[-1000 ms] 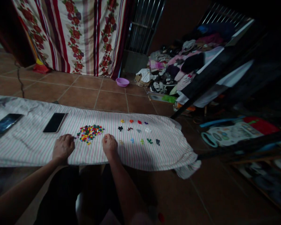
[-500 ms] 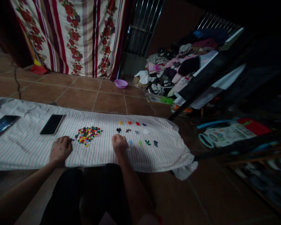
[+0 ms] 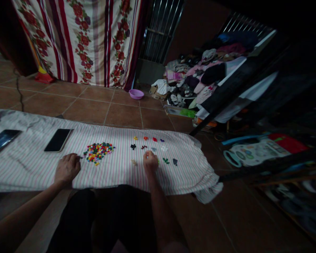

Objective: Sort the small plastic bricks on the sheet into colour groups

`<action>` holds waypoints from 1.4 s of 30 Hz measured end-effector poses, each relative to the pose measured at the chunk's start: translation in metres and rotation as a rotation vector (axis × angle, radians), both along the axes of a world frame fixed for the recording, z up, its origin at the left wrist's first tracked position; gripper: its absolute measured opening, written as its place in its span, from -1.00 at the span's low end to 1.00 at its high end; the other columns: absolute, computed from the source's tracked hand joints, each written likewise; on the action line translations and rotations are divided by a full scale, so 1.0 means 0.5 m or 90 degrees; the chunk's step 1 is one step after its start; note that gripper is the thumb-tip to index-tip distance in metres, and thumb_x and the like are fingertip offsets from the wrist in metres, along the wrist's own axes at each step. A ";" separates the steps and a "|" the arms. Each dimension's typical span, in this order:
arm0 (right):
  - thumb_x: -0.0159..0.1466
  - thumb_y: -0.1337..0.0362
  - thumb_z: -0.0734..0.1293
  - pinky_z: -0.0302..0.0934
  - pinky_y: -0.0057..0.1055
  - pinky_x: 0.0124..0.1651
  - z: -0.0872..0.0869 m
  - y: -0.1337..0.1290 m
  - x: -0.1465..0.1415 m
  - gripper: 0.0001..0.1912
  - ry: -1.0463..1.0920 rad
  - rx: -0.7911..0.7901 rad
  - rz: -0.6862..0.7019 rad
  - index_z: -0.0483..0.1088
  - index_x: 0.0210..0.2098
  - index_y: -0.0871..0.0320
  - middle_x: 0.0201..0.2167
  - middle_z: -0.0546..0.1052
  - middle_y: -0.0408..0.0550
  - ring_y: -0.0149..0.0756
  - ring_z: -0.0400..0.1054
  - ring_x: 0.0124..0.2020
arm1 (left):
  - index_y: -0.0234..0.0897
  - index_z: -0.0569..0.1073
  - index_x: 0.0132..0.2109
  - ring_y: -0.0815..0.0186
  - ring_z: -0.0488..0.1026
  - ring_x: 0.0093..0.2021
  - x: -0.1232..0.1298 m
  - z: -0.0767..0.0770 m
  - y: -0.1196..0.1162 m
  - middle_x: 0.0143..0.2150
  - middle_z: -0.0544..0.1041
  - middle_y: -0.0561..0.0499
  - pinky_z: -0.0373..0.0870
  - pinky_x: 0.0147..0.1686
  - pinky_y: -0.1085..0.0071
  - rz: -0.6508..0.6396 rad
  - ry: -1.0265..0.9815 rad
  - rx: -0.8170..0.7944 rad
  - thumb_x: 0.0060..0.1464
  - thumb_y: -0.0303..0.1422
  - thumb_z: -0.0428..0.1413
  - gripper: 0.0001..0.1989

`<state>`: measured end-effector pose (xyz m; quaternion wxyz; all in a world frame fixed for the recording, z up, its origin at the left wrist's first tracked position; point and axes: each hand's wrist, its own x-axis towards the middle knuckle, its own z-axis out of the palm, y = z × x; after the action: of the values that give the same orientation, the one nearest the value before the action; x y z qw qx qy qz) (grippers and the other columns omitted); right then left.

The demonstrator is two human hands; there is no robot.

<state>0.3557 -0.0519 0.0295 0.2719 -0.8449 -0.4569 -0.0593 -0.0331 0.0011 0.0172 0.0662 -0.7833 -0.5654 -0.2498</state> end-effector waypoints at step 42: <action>0.25 0.34 0.14 0.18 -0.40 -0.11 0.029 0.029 0.141 -0.59 0.025 -0.210 -0.043 0.50 -0.01 0.17 -0.15 0.57 0.06 -0.22 0.41 -0.16 | -0.26 0.38 -0.23 0.06 0.36 -0.14 0.003 0.003 0.001 -0.18 0.47 -0.17 0.24 -0.18 0.16 0.019 0.007 -0.030 0.07 -0.41 -0.05 -0.85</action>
<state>0.4263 -0.0376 0.0440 0.1364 -0.8939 -0.4263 0.0235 -0.0316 0.0018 0.0188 0.0541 -0.7774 -0.5824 -0.2312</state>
